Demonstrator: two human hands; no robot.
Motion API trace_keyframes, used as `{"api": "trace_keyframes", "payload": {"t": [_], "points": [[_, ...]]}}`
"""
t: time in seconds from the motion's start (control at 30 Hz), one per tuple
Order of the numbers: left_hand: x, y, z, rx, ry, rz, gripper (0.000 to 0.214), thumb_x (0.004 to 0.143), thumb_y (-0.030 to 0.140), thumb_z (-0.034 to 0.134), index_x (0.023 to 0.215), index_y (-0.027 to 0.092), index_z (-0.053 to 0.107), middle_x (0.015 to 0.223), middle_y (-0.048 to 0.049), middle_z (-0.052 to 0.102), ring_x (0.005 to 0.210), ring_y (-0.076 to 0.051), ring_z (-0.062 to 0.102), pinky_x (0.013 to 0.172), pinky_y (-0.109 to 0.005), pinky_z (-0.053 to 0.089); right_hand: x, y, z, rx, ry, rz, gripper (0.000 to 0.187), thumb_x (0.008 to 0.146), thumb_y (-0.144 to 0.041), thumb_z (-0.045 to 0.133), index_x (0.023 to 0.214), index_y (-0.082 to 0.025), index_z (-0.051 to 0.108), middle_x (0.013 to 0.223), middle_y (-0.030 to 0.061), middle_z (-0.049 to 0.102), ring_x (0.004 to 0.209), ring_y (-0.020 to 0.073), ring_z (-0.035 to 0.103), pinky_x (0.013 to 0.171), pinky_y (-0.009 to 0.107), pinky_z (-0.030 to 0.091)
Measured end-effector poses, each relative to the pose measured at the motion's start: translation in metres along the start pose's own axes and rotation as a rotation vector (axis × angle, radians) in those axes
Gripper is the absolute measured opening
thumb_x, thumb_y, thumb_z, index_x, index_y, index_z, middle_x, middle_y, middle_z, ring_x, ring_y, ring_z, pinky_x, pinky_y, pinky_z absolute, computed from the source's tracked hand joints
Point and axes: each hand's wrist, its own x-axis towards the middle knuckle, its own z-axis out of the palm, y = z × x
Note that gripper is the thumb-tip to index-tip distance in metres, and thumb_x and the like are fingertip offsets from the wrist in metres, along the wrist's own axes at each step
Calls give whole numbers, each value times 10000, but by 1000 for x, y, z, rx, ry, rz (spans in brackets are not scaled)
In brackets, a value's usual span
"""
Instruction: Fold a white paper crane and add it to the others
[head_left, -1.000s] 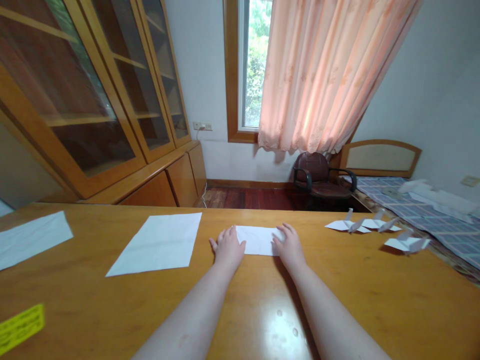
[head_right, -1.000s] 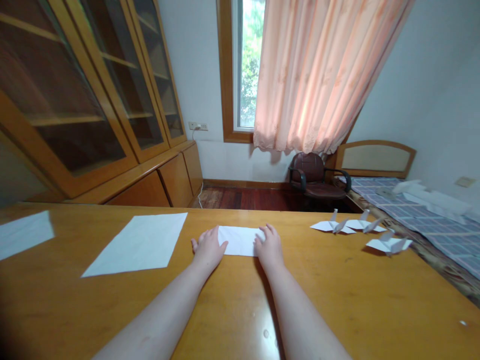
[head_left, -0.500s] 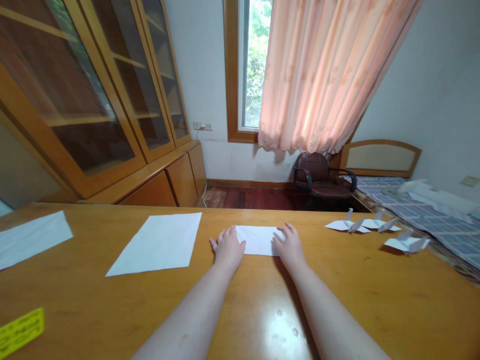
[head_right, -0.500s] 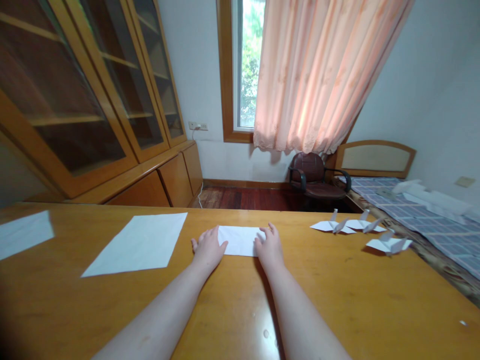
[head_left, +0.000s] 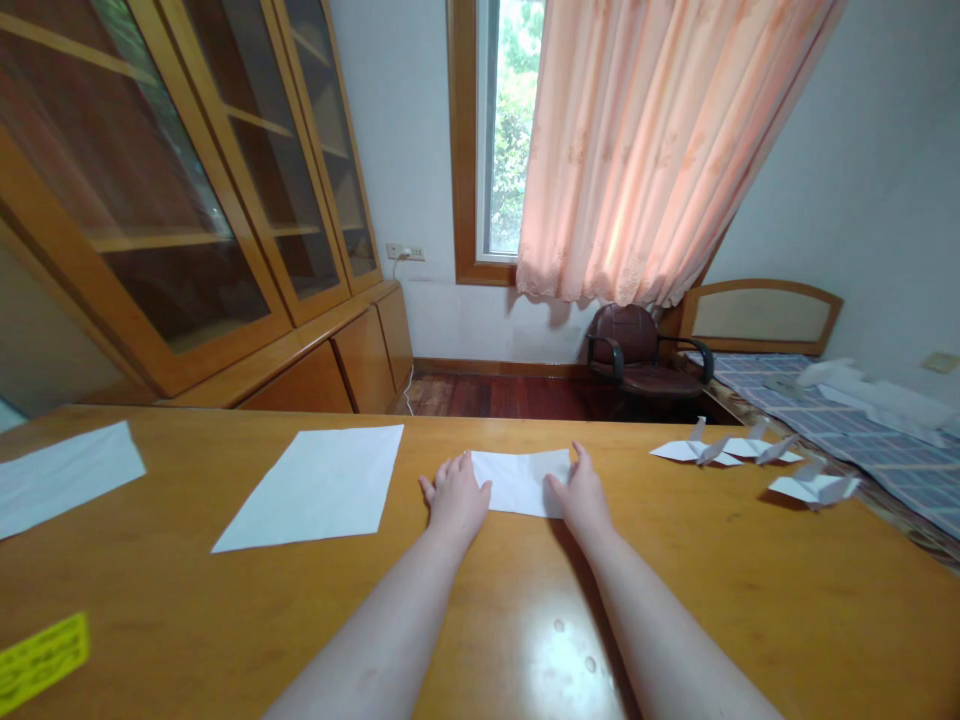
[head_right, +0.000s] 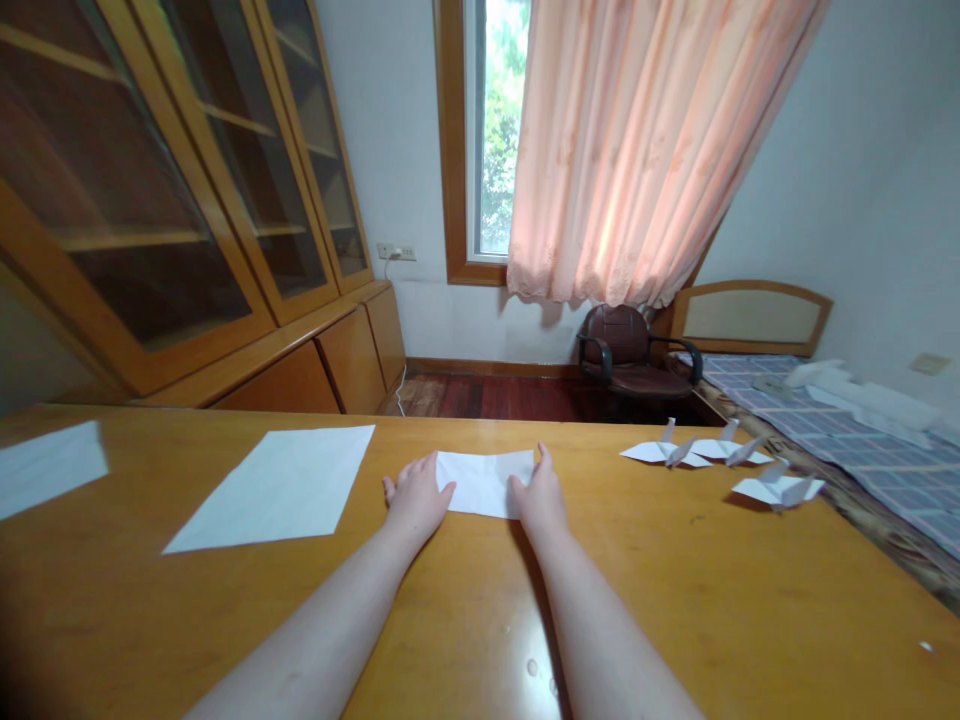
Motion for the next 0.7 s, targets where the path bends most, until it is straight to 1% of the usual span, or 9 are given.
{"api": "trace_keyframes", "payload": {"t": [0.07, 0.13, 0.17, 0.23, 0.3, 0.4, 0.47, 0.57, 0.7], "points": [[0, 0, 0, -6, 1, 3, 567, 773, 375, 482, 1304, 191, 398, 1347, -148, 446, 1244, -314, 356, 1003, -658, 144, 0, -1, -1, -11, 0, -16, 622, 690, -286, 568, 1264, -98, 424, 912, 126, 649, 815, 251, 610, 696, 324, 454], [0, 0, 0, -9, 5, 5, 567, 773, 377, 483, 1301, 189, 401, 1344, -151, 448, 1243, -317, 358, 1002, -657, 143, 1, -2, -2, -15, -23, -43, 438, 701, -302, 553, 1101, -126, 552, 894, 112, 655, 798, 233, 602, 685, 304, 440], [0, -1, 0, -10, 7, 6, 566, 772, 377, 485, 1300, 189, 403, 1343, -152, 449, 1243, -318, 358, 1002, -657, 143, 0, -3, -4, -15, -41, -56, 342, 712, -314, 537, 1002, -140, 592, 872, 101, 657, 781, 224, 598, 675, 295, 432], [0, -1, 1, -13, 10, 7, 569, 771, 379, 488, 1300, 190, 402, 1340, -153, 452, 1242, -320, 361, 1003, -657, 140, 0, -5, -6, -18, -63, -74, 235, 742, -340, 497, 847, -162, 609, 801, 78, 654, 727, 206, 583, 645, 283, 414], [1, -1, 2, -16, 10, 5, 574, 767, 378, 494, 1302, 192, 400, 1339, -154, 452, 1243, -320, 362, 1004, -658, 135, -1, -6, -8, -8, -44, -89, 236, 766, -365, 461, 780, -171, 594, 758, 68, 641, 694, 197, 565, 627, 278, 396], [1, -1, 2, -15, 6, -3, 574, 768, 381, 498, 1302, 197, 400, 1342, -158, 447, 1250, -320, 355, 1012, -647, 132, -2, -7, -10, 48, -7, -88, 284, 791, -410, 425, 754, -171, 574, 728, 63, 625, 675, 193, 547, 608, 270, 374], [2, -1, 2, -14, 8, -7, 572, 771, 387, 495, 1302, 196, 401, 1340, -161, 449, 1251, -323, 355, 1011, -646, 135, -1, -6, -10, 96, -13, -51, 333, 802, -451, 400, 711, -172, 558, 677, 52, 608, 643, 189, 533, 576, 263, 354], [2, -1, 2, -26, 17, -8, 576, 774, 395, 489, 1305, 193, 396, 1326, -158, 464, 1239, -323, 368, 1002, -654, 140, 2, -3, -9, 169, -14, 49, 413, 801, -508, 375, 624, -172, 535, 605, 41, 581, 599, 186, 509, 541, 259, 325], [1, 1, 1, -44, 20, -16, 577, 775, 402, 494, 1307, 201, 394, 1291, -158, 498, 1219, -323, 392, 1000, -651, 142, 5, -1, -9, 285, -1, 127, 474, 778, -557, 382, 597, -158, 561, 582, 40, 579, 596, 188, 502, 539, 257, 320]]}}
